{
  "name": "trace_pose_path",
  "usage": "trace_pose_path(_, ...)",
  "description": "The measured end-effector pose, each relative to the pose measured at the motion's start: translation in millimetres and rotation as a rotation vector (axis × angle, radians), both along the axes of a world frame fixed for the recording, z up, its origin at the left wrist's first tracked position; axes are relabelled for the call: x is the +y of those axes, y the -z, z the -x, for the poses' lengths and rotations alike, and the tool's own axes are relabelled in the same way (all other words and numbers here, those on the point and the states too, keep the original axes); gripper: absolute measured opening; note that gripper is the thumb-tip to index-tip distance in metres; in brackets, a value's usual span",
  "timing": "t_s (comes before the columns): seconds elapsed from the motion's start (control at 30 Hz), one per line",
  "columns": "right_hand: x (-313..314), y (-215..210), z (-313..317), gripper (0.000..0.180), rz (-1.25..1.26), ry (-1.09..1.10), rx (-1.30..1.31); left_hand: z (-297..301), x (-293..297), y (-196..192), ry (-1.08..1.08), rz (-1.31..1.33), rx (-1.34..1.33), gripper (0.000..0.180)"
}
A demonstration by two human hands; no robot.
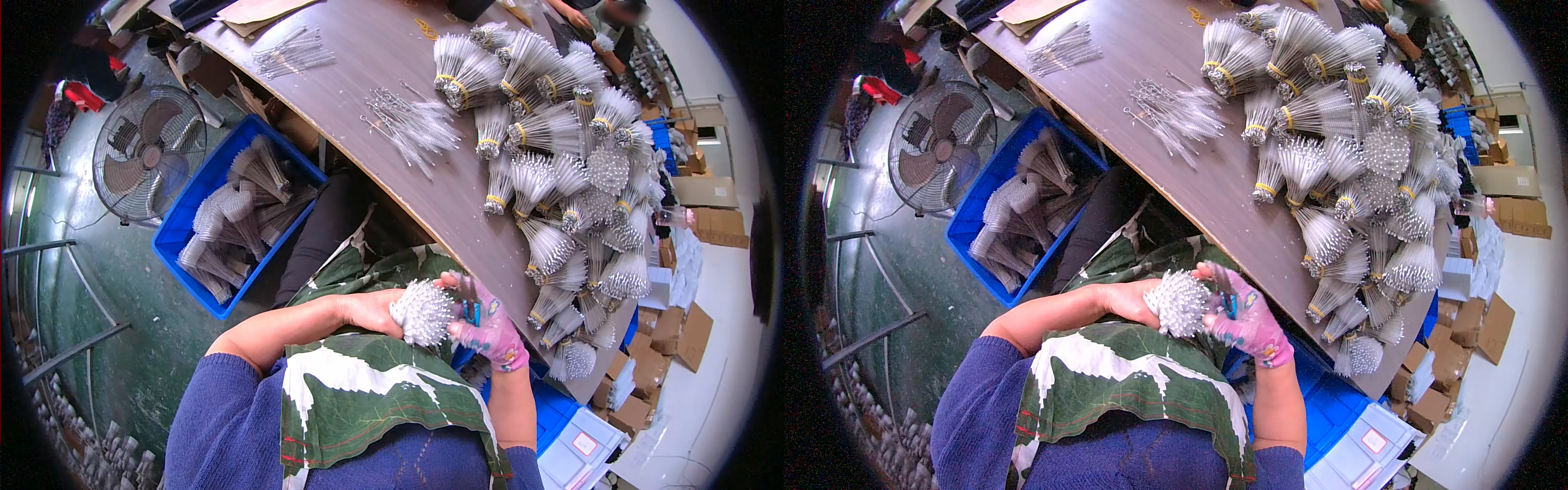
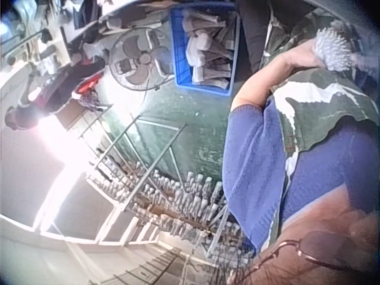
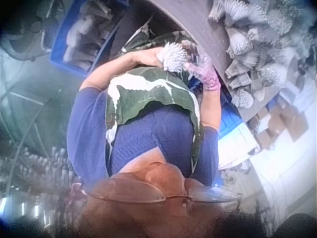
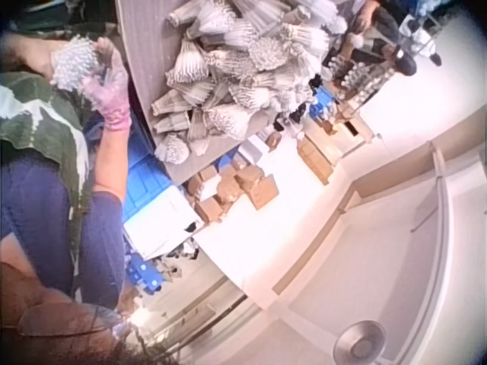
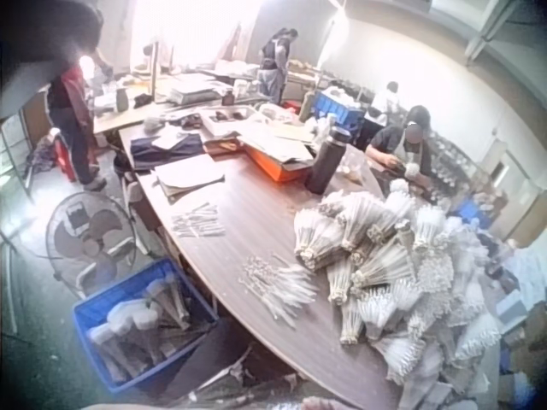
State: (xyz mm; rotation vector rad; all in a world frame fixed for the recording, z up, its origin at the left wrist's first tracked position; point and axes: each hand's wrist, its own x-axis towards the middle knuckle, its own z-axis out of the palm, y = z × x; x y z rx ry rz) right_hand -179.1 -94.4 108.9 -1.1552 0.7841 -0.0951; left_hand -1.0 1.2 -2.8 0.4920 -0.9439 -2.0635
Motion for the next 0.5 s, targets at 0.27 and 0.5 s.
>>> trace_pose_path(0.27, 17.1, 28.1, -6.4, 0.055, 0.091, 0.199, -0.041, 5.4, 0.6, 6.5, -0.219, -0.037, 0.083, 0.082)
trace_pose_path(0.5, 39.8, 40.4, -17.0, 0.044, 0.305, 0.305, -0.005, 6.6, 5.2, 10.8, -0.537, 0.188, -0.25, 0.1)
